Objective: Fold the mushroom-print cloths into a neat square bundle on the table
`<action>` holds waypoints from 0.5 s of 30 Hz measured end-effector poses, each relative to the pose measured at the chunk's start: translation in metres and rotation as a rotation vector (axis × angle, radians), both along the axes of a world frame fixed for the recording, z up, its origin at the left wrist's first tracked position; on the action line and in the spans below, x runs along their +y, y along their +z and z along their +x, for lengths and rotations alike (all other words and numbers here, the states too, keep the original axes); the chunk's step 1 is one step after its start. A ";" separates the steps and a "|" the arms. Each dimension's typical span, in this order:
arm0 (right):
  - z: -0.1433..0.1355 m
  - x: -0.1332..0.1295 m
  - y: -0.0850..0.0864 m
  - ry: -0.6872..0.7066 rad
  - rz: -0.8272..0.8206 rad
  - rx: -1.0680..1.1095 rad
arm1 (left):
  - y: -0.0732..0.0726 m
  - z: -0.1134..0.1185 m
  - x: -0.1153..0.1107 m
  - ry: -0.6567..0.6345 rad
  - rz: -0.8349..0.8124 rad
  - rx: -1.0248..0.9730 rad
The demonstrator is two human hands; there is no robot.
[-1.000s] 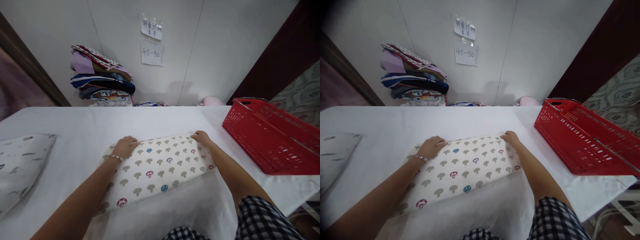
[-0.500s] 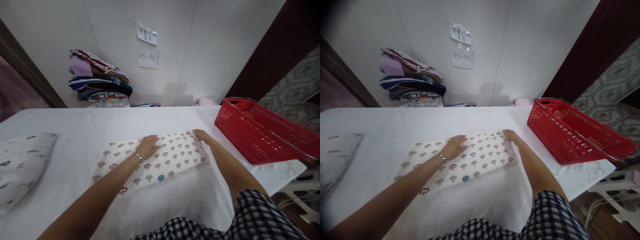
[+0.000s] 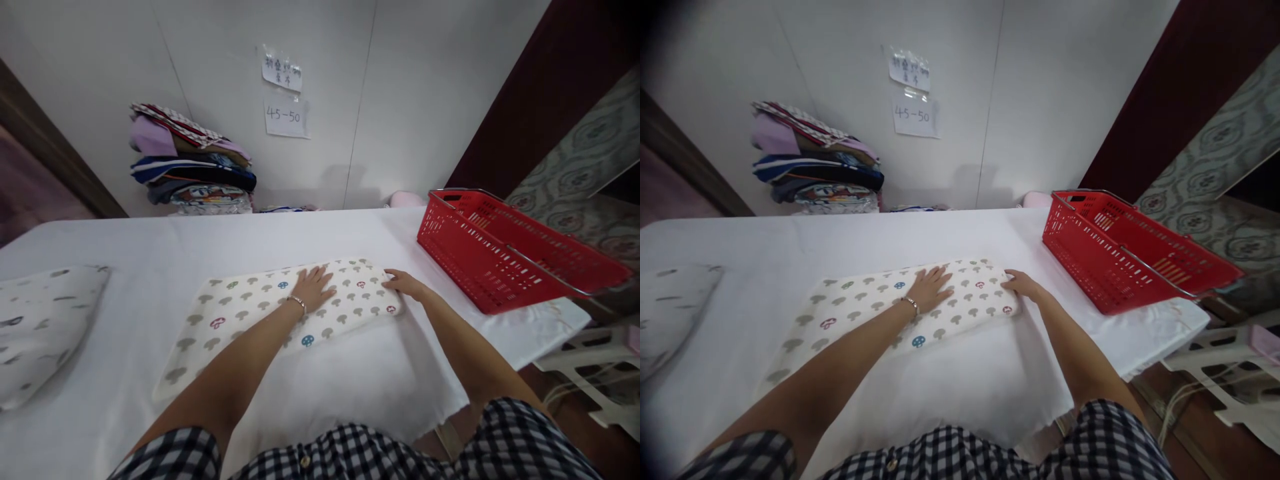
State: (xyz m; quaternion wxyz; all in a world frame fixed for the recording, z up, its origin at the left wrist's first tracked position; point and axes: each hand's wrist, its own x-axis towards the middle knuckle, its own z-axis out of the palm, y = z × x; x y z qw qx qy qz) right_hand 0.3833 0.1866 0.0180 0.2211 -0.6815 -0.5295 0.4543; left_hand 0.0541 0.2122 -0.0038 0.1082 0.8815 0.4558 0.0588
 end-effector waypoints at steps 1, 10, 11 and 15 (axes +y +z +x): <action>0.001 -0.004 -0.002 -0.013 0.009 0.001 | 0.000 0.000 0.000 0.000 -0.001 0.002; -0.025 -0.012 0.007 0.038 0.361 -0.535 | -0.001 0.000 0.000 0.007 0.016 0.004; -0.037 -0.012 0.010 0.080 0.459 -0.567 | -0.001 0.001 0.000 0.006 0.019 0.000; -0.089 -0.002 0.012 0.393 0.655 -0.563 | -0.002 0.001 0.000 0.013 0.031 -0.012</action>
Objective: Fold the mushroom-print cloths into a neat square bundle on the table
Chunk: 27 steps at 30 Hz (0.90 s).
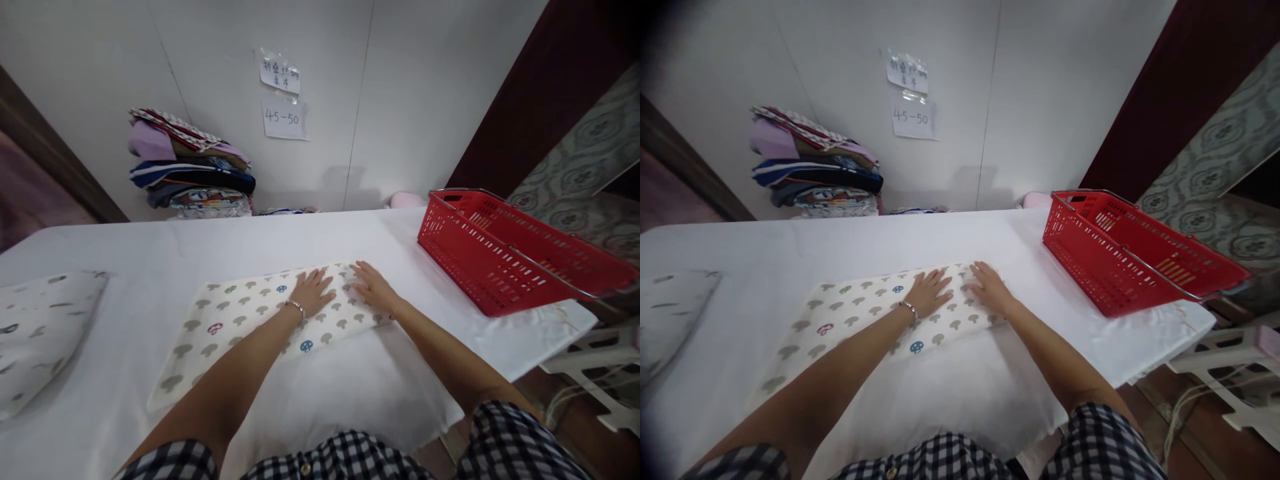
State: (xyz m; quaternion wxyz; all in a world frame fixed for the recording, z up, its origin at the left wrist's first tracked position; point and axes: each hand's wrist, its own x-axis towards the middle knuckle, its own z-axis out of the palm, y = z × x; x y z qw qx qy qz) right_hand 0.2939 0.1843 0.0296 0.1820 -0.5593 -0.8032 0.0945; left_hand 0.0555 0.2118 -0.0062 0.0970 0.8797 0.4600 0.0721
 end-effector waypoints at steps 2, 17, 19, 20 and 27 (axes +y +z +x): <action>-0.016 0.013 -0.005 0.064 -0.033 -0.068 | 0.000 0.000 0.000 0.004 0.009 -0.002; -0.005 0.054 -0.033 -0.242 -0.205 -0.315 | 0.006 -0.010 -0.002 -0.063 -0.042 -0.040; -0.004 0.054 -0.035 -0.245 -0.207 -0.321 | 0.011 -0.035 -0.007 -0.014 0.004 -0.026; -0.003 0.054 -0.036 -0.245 -0.201 -0.322 | 0.013 -0.053 -0.011 0.047 0.035 -0.010; -0.005 0.056 -0.030 -0.242 -0.229 -0.340 | 0.007 -0.179 -0.050 0.545 -0.044 0.100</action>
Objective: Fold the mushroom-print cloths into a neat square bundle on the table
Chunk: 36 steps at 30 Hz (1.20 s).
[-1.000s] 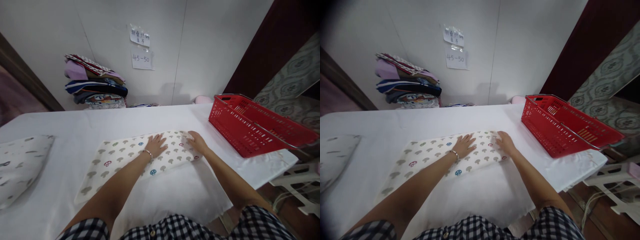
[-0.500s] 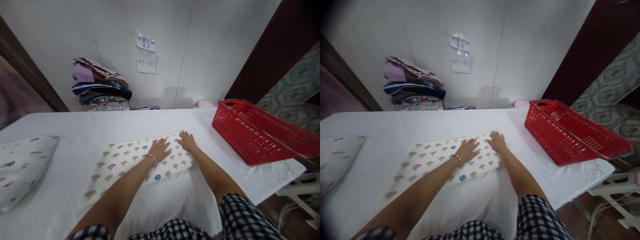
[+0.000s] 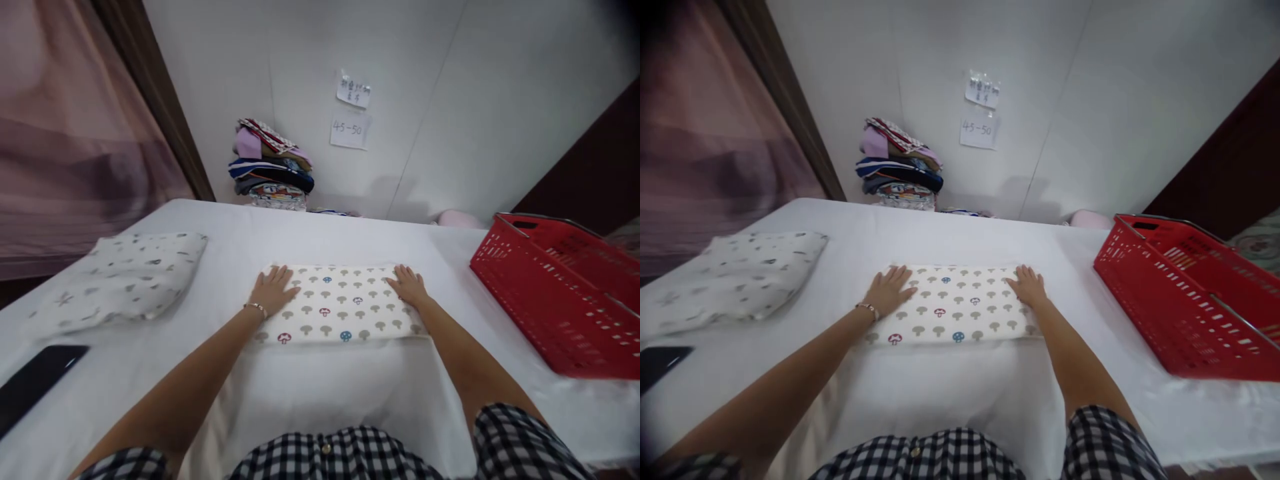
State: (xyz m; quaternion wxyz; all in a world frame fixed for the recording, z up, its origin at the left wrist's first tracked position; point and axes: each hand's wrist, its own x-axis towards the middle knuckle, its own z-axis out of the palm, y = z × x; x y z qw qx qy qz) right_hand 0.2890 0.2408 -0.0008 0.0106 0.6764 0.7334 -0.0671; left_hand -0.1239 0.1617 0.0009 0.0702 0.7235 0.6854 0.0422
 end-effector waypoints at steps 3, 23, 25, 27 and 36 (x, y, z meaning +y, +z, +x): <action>-0.024 -0.003 0.013 0.004 0.033 -0.012 | -0.006 -0.007 -0.004 0.012 -0.002 -0.018; -0.079 -0.034 -0.018 0.142 0.070 -0.043 | 0.018 -0.043 0.010 0.585 0.114 -0.371; -0.079 -0.034 -0.019 0.142 0.069 -0.041 | 0.018 -0.044 0.017 0.565 0.073 -0.417; -0.079 -0.034 -0.020 0.148 0.080 -0.041 | 0.016 -0.042 0.025 0.554 0.065 -0.446; -0.077 -0.033 -0.021 0.153 0.087 -0.029 | -0.001 -0.040 0.037 0.660 0.066 -0.442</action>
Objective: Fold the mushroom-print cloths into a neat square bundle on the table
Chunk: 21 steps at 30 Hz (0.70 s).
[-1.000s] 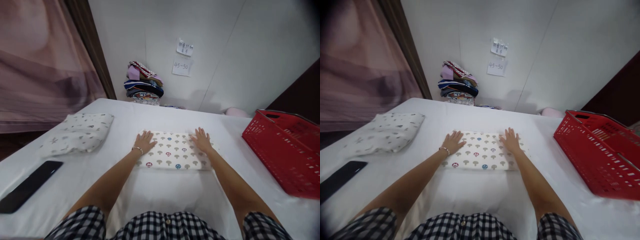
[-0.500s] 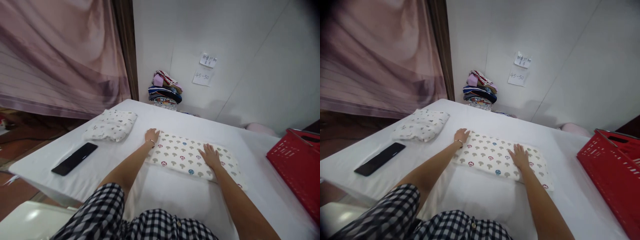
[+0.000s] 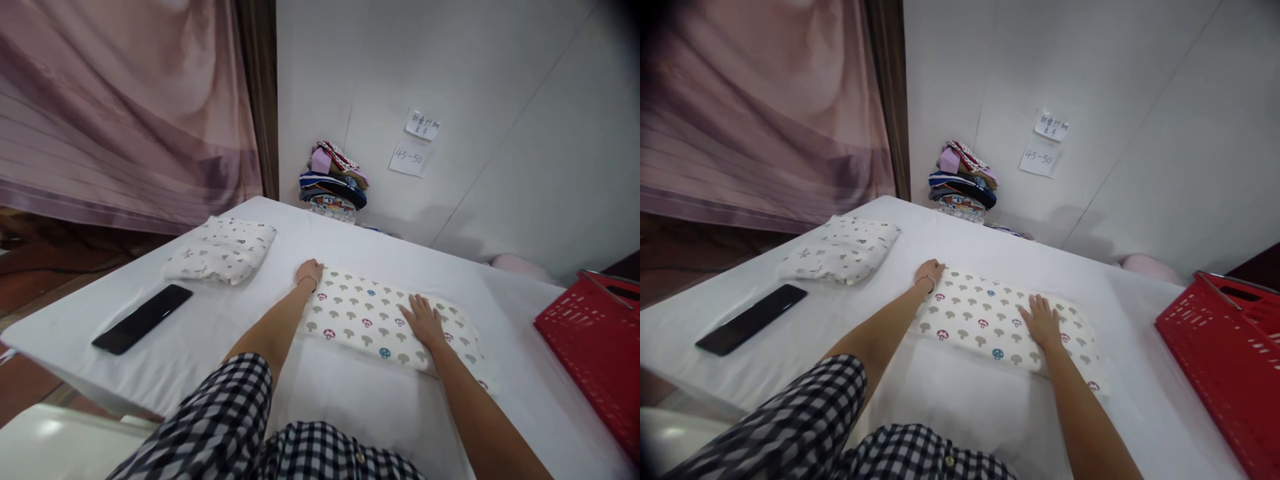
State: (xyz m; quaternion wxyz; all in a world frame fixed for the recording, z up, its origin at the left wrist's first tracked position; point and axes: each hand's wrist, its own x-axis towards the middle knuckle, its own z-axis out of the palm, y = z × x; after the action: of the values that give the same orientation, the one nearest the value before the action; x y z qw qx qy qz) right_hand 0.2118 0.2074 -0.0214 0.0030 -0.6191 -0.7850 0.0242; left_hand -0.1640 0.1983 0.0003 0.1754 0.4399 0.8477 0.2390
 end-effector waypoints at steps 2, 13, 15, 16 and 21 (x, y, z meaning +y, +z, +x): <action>0.001 0.001 -0.001 0.005 0.005 0.001 | -0.002 0.000 -0.001 0.019 -0.004 0.014; 0.001 0.001 0.001 -0.006 -0.014 0.009 | 0.024 0.005 0.005 -0.019 -0.108 0.078; 0.000 0.000 0.003 -0.007 -0.016 0.004 | 0.028 0.010 0.000 -0.059 -0.067 0.120; -0.001 -0.001 0.004 -0.007 -0.018 0.000 | 0.028 0.013 -0.004 -0.113 -0.024 0.162; -0.002 -0.001 0.006 -0.008 -0.029 0.004 | 0.009 0.022 -0.027 -0.512 -0.018 0.319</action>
State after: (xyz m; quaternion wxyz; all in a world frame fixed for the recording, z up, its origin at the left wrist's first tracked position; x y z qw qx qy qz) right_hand 0.2099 0.2064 -0.0156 -0.0043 -0.6223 -0.7819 0.0368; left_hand -0.1418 0.1714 0.0092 0.0982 0.6698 0.7282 0.1074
